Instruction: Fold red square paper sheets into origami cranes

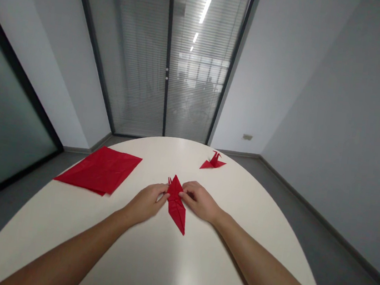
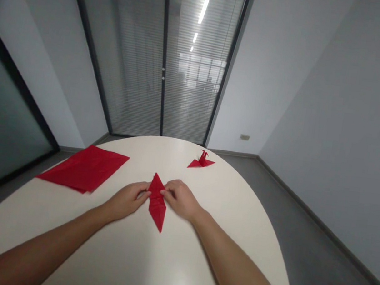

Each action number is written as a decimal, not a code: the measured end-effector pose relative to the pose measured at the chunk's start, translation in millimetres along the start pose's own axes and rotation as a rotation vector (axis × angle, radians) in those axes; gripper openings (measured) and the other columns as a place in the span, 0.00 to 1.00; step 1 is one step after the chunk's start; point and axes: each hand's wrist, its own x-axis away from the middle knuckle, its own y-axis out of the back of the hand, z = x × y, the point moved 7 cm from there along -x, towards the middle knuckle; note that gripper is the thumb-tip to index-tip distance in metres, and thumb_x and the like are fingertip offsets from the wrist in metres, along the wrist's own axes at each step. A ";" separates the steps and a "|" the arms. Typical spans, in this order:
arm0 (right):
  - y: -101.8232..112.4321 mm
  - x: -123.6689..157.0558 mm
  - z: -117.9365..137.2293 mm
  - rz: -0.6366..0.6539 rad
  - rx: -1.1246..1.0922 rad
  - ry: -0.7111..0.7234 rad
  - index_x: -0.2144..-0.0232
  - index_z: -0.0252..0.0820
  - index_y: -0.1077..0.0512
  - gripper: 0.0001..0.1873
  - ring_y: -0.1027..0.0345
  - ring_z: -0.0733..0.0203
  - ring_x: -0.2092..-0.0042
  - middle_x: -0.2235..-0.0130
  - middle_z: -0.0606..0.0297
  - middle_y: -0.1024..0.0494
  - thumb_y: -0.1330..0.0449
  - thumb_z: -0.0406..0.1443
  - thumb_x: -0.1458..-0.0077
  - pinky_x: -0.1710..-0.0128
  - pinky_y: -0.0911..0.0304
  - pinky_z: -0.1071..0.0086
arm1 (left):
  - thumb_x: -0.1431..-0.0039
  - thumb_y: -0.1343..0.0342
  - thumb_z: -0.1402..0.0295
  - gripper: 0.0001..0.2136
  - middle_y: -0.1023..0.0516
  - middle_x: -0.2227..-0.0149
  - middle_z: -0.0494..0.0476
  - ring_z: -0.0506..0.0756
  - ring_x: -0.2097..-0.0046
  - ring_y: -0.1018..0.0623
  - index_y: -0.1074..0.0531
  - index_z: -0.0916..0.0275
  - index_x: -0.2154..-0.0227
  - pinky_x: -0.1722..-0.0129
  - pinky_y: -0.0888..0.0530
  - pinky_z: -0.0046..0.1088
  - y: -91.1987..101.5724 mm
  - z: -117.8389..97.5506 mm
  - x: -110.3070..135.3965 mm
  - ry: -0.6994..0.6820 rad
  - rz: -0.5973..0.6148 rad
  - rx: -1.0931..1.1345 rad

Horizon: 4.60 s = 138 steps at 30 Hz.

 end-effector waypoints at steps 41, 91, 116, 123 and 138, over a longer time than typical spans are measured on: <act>0.4 2.3 4.3 -0.043 0.178 0.024 0.62 0.43 0.25 0.06 0.30 0.57 0.56 0.59 0.61 0.21 0.41 0.29 0.40 0.52 0.37 0.62 | 0.39 0.47 0.76 0.15 0.24 0.47 0.59 0.59 0.44 0.27 0.27 0.57 0.51 0.41 0.30 0.42 -0.1 -10.6 7.1 -0.203 -0.092 -0.200; 13.9 2.6 9.7 -0.141 0.085 0.060 0.55 0.46 0.24 0.09 0.30 0.54 0.51 0.53 0.59 0.21 0.39 0.34 0.38 0.49 0.36 0.58 | 0.34 0.53 0.72 0.13 0.20 0.53 0.57 0.56 0.51 0.21 0.25 0.58 0.53 0.47 0.26 0.34 8.2 -12.6 5.4 -0.119 -0.172 -0.055; -4.8 -1.1 -14.2 -0.226 -0.668 -0.356 0.66 0.37 0.23 0.21 0.34 0.66 0.75 0.76 0.68 0.24 0.31 0.50 0.51 0.73 0.39 0.71 | 0.49 0.38 0.50 0.20 0.20 0.74 0.55 0.53 0.75 0.24 0.27 0.64 0.66 0.79 0.33 0.23 3.4 6.8 3.3 0.371 -0.327 0.628; -14.5 -0.9 -17.5 -0.114 -0.790 -0.388 0.67 0.39 0.28 0.22 0.33 0.66 0.76 0.77 0.70 0.26 0.30 0.50 0.52 0.72 0.37 0.71 | 0.49 0.39 0.55 0.15 0.22 0.78 0.53 0.49 0.80 0.30 0.27 0.64 0.69 0.81 0.38 0.22 -0.7 11.1 3.2 0.417 -0.289 0.625; -8.1 2.6 -14.7 -0.088 -0.483 -0.206 0.62 0.41 0.26 0.13 0.34 0.63 0.68 0.70 0.66 0.24 0.40 0.44 0.38 0.65 0.40 0.69 | 0.48 0.40 0.64 0.11 0.16 0.66 0.57 0.55 0.67 0.19 0.22 0.64 0.63 0.64 0.24 0.29 -2.7 11.4 0.0 0.288 -0.239 0.612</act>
